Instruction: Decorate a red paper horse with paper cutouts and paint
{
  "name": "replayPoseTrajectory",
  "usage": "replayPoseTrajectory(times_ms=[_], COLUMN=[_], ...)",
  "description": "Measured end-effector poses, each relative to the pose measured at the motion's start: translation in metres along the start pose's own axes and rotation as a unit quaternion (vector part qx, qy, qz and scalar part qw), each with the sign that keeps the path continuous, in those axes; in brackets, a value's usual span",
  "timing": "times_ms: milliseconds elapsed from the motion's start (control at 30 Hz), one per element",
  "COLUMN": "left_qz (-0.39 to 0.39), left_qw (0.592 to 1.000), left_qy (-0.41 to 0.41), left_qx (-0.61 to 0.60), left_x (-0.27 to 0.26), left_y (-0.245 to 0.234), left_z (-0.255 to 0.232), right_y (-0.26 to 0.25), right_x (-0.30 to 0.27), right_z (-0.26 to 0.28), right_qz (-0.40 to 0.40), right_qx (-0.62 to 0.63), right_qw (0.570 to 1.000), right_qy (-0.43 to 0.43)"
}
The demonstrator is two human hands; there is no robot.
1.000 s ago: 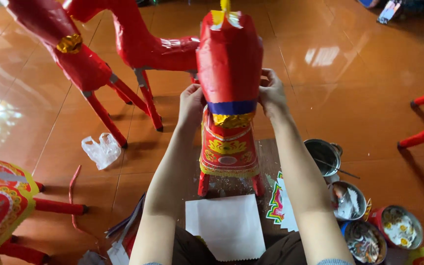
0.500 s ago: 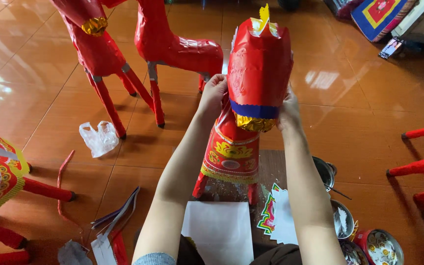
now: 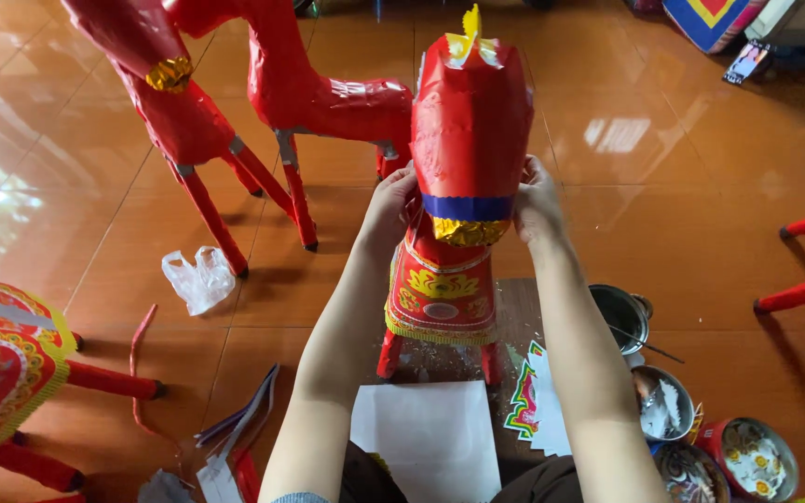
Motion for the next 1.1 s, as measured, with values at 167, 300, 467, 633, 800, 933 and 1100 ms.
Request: replayPoseTrajectory(times_ms=[167,300,467,633,800,933,1100], left_qz=[0.008,0.015,0.022,0.009,-0.007,-0.031,-0.049], left_qw=[0.999,0.998,0.993,0.983,0.973,0.959,0.946], left_qy=[0.015,0.025,0.058,0.123,0.178,0.229,0.270], left_qx=[0.042,0.064,0.105,0.135,0.149,0.165,0.176], left_x=[0.009,0.020,0.008,-0.004,-0.018,-0.029,-0.063], left_y=[-0.014,-0.024,-0.020,-0.015,-0.004,0.001,0.002], left_z=[0.016,0.032,0.014,-0.007,-0.026,-0.045,-0.061], right_y=[0.003,0.003,-0.002,-0.011,-0.021,-0.043,-0.008], right_x=[-0.015,-0.016,-0.012,0.004,0.023,0.025,-0.078], right_z=[0.002,-0.001,-0.006,-0.023,-0.040,-0.041,0.012], right_qz=[-0.006,0.002,-0.002,-0.001,-0.020,-0.084,-0.106], right_qx=[0.009,0.014,0.033,0.051,0.037,-0.092,-0.171], right_qw=[1.000,1.000,0.999,0.998,0.999,0.991,0.964], right_qy=[0.011,0.025,0.026,0.036,0.019,-0.042,-0.175])
Point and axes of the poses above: each hand's wrist, its own x-axis towards the middle knuckle, its own y-axis out of the palm, z = x × y, the point moved 10 cm from there along x, towards the middle knuckle, and after that the axes turned 15 degrees about y, right-handed, at the moved point
